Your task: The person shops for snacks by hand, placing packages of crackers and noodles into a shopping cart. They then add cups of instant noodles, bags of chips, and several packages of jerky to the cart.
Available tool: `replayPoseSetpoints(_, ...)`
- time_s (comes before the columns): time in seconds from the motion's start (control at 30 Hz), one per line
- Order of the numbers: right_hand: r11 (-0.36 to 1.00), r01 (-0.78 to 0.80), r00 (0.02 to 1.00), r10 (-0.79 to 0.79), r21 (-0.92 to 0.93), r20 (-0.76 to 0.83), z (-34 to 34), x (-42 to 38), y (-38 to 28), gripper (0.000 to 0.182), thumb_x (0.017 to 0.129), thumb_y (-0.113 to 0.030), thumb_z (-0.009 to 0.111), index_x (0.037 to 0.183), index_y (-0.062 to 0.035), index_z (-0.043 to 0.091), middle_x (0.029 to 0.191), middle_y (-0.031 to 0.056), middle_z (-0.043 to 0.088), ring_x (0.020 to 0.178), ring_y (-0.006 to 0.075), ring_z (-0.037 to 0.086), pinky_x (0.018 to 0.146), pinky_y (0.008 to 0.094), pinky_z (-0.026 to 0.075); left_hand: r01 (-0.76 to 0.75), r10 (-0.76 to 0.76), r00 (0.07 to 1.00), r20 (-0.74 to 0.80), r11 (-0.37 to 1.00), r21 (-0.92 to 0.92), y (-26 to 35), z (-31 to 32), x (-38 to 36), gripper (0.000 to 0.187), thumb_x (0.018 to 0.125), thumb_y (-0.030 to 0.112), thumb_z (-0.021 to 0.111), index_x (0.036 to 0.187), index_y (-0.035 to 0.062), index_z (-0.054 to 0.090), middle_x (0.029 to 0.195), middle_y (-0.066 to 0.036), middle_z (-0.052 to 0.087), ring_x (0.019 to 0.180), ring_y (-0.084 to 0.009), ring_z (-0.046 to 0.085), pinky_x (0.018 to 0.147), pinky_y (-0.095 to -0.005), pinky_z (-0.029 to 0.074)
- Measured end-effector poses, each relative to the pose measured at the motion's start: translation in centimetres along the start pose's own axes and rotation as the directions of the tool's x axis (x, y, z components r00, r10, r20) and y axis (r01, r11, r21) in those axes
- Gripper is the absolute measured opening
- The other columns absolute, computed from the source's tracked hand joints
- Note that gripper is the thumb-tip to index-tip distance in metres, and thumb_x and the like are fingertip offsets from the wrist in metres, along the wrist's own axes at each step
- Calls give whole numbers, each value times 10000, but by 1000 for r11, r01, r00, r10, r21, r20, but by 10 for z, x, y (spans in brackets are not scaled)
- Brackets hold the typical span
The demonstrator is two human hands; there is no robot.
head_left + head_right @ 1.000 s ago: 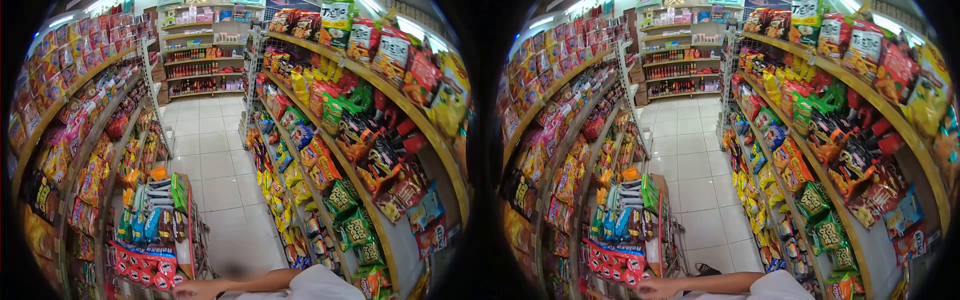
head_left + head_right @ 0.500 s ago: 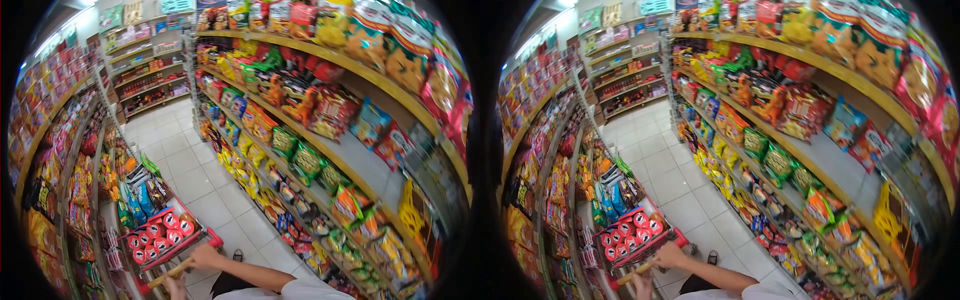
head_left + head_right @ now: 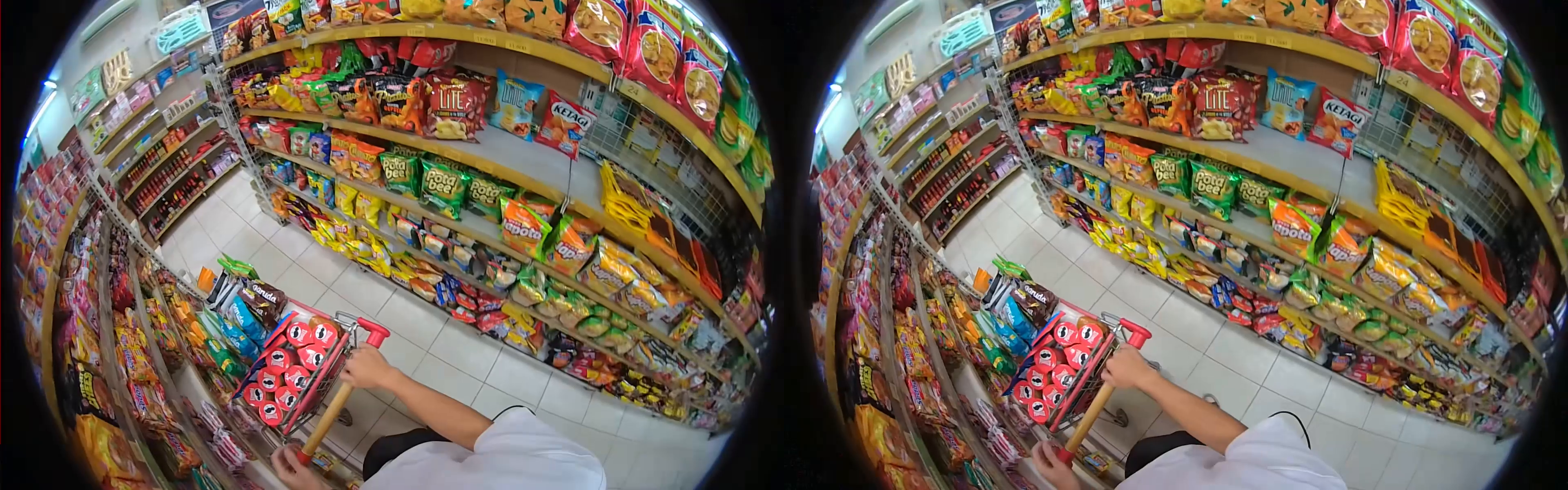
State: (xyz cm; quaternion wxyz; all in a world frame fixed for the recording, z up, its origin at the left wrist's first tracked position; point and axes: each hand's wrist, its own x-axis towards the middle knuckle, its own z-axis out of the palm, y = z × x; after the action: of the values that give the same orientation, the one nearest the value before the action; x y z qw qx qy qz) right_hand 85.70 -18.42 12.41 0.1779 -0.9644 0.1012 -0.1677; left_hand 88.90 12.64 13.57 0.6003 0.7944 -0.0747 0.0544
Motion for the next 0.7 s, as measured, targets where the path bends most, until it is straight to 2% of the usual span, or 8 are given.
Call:
replayPoseSetpoints(0.13, 997, -46, 998, 43, -68, -52, -7, -32, -20, 342, 790, -315, 558, 520, -109, 600, 523, 84, 565, 585, 253, 581, 711, 379, 412, -17, 14, 986, 169, 1000, 19, -23, -19, -1, 468, 908, 423, 513, 1148, 25, 575, 790, -189, 632, 672, -331, 620, 612, -434, 492)
replayPoseSetpoints(0.27, 991, -114, 992, 110, -63, -62, -8, -63, -32, 336, 785, -301, 567, 515, -103, 603, 515, 84, 562, 574, 252, 573, 702, 373, 407, -61, 61, 929, 364, 998, -12, -35, -27, 1, 384, 861, 320, 512, 1088, 15, 558, 943, -211, 605, 791, -316, 601, 709, -427, 470)
replayPoseSetpoints(0.37, 982, -178, 979, 172, -58, -107, -21, -79, -29, 321, 776, -269, 575, 512, -90, 610, 499, 88, 555, 540, 252, 548, 689, 370, 403, -104, 117, 882, 456, 993, -53, -39, -19, 9, 324, 826, 243, 511, 1044, 7, 546, 1058, -227, 586, 880, -304, 586, 783, -422, 453)
replayPoseSetpoints(0.5, 964, -243, 969, 236, -104, -77, -36, -88, -13, 312, 770, -245, 584, 503, -86, 606, 477, 80, 535, 546, 250, 546, 697, 371, 407, -129, 156, 813, 561, 988, -87, -50, -23, 6, 252, 779, 141, 510, 984, -4, 529, 1211, -249, 559, 999, -288, 566, 880, -416, 430)
replayPoseSetpoints(0.53, 948, -294, 954, 285, -119, -91, -40, -88, -4, 322, 773, -245, 585, 509, -64, 620, 496, 107, 546, 549, 276, 549, 731, 386, 424, -121, 145, 817, 559, 989, -79, -48, -16, 3, 252, 779, 141, 510, 984, -4, 529, 1211, -249, 559, 999, -288, 566, 880, -416, 430)
replayPoseSetpoints(0.6, 932, -338, 940, 327, -128, -101, -47, -86, 13, 334, 776, -245, 586, 515, -42, 635, 516, 134, 558, 551, 302, 551, 765, 402, 441, 136, 9, 804, 594, 970, -199, -41, 13, -8, 287, 659, 46, 471, 943, 15, 442, 1108, -214, 562, 1141, -321, 501, 1046, -400, 307)
replayPoseSetpoints(0.67, 896, -407, 908, 376, -178, -187, -53, -83, 24, 341, 777, -249, 594, 536, -16, 653, 546, 149, 561, 625, 318, 561, 785, 406, 442, 101, 61, 757, 650, 973, -208, -45, 23, -13, 314, 631, 10, 465, 938, 25, 401, 1082, -209, 542, 1114, -308, 499, 1025, -391, 324)
replayPoseSetpoints(0.7, 895, -410, 907, 379, -175, -186, -57, -84, 35, 341, 777, -249, 594, 536, -16, 653, 546, 149, 561, 625, 318, 561, 785, 406, 442, 19, 123, 783, 610, 975, -221, -42, 37, -19, 259, 637, -12, 463, 872, 25, 361, 999, -202, 522, 882, -271, 469, 918, -365, 370)
